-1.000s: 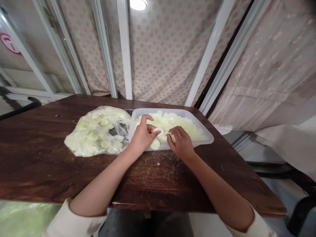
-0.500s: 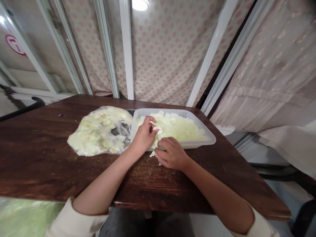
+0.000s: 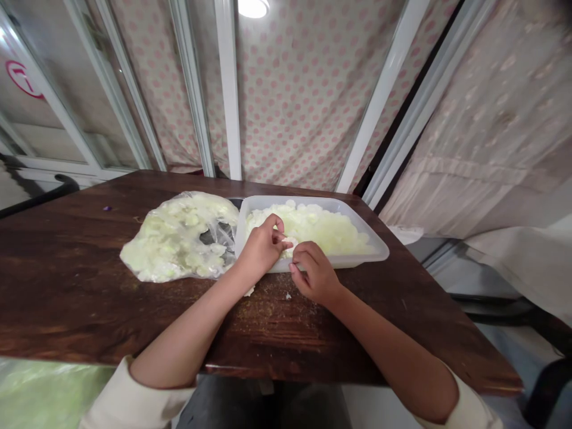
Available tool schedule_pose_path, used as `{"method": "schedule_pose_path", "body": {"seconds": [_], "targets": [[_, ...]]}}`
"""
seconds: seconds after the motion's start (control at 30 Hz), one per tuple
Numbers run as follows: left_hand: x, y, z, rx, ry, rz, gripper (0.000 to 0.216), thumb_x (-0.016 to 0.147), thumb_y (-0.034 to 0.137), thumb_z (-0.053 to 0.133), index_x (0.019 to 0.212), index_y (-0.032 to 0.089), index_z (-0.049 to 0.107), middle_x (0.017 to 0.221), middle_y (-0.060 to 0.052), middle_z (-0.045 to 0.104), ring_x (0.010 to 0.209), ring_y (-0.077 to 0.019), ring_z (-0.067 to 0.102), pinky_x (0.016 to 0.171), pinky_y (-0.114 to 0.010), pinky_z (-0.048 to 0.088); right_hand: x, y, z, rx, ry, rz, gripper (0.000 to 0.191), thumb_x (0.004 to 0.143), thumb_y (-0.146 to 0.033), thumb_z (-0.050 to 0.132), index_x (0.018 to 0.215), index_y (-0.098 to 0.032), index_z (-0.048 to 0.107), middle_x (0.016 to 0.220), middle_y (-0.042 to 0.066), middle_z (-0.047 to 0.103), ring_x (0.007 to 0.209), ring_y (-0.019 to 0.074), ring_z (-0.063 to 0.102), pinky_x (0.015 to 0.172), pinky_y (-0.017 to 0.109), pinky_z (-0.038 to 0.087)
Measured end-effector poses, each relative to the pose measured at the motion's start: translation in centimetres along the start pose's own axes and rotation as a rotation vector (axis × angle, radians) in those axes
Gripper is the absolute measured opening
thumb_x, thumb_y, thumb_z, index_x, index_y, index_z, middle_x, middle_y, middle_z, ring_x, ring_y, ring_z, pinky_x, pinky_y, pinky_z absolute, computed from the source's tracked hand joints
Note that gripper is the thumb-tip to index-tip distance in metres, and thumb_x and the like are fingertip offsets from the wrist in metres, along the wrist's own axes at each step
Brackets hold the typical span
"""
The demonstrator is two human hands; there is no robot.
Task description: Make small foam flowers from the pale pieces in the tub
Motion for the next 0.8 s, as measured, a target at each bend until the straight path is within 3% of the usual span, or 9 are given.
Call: {"method": "schedule_pose_path", "body": {"seconds": [0.17,0.27,0.33,0.47,0.6,0.8], "targets": [[-0.3,0.2,0.0,0.017,-0.028,0.028,0.02,0.066,0.014,0.061,0.074,0.019,0.042,0.054,0.007,0.053,0.053,-0.0091,0.053,0.052,-0.019,0.037,-0.1,-0.1,0.0,-0.149,0.075,0.065,0.009,0.077,-0.015,0.048,0.086,-0.018,0.046,0.084,0.008,0.049,0.082,0.021,0.046,0.072,0.037,0.04],[-0.4,0.2,0.1,0.027,-0.014,0.044,0.02,0.066,0.015,0.063,0.074,0.019,0.045,0.053,0.007,0.055,0.052,-0.0091,0.054,0.05,-0.018,0.038,0.2,0.4,-0.4,-0.256,0.113,0.178,0.02,0.079,-0.02,0.049,0.098,-0.014,0.048,0.094,0.013,0.05,0.091,0.0246,0.045,0.077,0.039,0.038],[-0.3,0.0,0.1,0.044,0.01,0.063,0.017,0.068,0.018,0.064,0.077,0.019,0.049,0.055,0.006,0.058,0.053,-0.0102,0.056,0.051,-0.019,0.04,0.5,0.9,-0.7,-0.296,0.06,0.247,0.023,0.081,-0.023,0.047,0.101,-0.013,0.049,0.098,0.014,0.052,0.094,0.0254,0.046,0.078,0.039,0.037],[-0.3,0.1,0.2,0.109,0.017,0.182,0.014,0.076,0.018,0.056,0.089,0.018,0.061,0.077,-0.001,0.069,0.072,-0.0143,0.063,0.066,-0.025,0.047,0.8,1.5,-0.8,-0.295,-0.139,0.282,0.019,0.087,-0.025,0.038,0.08,-0.017,0.054,0.083,0.007,0.058,0.081,0.0208,0.049,0.07,0.034,0.035],[-0.4,0.4,0.1,0.174,-0.041,0.269,0.022,0.081,0.017,0.048,0.095,0.019,0.065,0.094,-0.003,0.069,0.085,-0.0162,0.064,0.075,-0.027,0.049,0.9,1.5,-0.8,-0.286,-0.121,0.333,0.021,0.088,-0.03,0.039,0.077,-0.017,0.052,0.08,0.006,0.057,0.078,0.0198,0.049,0.068,0.032,0.033],[-0.4,0.5,0.1,0.233,-0.034,0.29,0.025,0.082,0.019,0.047,0.1,0.019,0.064,0.093,-0.003,0.069,0.081,-0.0158,0.064,0.073,-0.025,0.048,0.9,1.5,-0.9,-0.262,-0.109,0.389,0.023,0.09,-0.031,0.035,0.078,-0.017,0.049,0.074,0.004,0.055,0.073,0.0187,0.048,0.066,0.03,0.031]]}}
Point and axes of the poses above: each hand's wrist, its own x-axis towards the middle knuckle, its own z-axis out of the palm, y = z × x, the point moved 1 cm from there along x, towards the middle knuckle
